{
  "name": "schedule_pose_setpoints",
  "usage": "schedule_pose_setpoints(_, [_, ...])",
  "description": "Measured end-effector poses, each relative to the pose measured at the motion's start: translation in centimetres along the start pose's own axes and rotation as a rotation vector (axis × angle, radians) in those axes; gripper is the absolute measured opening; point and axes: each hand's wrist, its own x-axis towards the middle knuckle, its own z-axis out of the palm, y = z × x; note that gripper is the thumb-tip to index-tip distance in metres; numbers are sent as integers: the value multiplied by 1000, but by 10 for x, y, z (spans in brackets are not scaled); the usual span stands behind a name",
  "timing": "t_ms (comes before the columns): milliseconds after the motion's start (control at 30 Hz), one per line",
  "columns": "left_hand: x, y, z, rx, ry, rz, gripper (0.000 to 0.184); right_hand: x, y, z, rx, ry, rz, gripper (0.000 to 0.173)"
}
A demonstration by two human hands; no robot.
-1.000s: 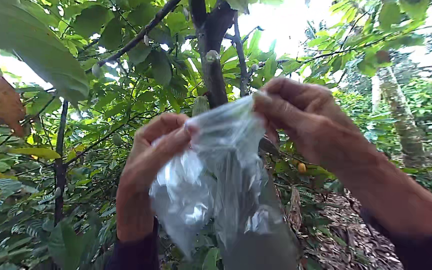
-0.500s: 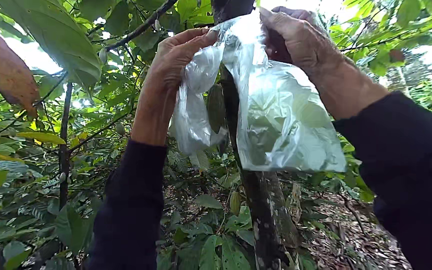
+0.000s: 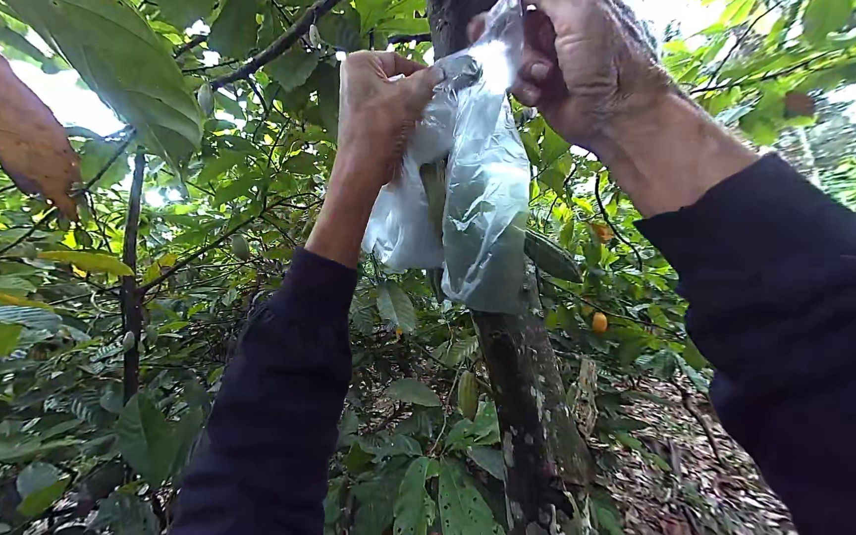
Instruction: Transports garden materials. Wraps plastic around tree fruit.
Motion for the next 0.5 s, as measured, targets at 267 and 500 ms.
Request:
schedule_pose_setpoints(267, [12,11,-2,-232,-36,-128,19,26,11,-4,-278,-137,-85,21])
schedule_pose_setpoints(500, [49,-66,-7,-653,-264,210,40,27,9,1,-479,-159,-274,23])
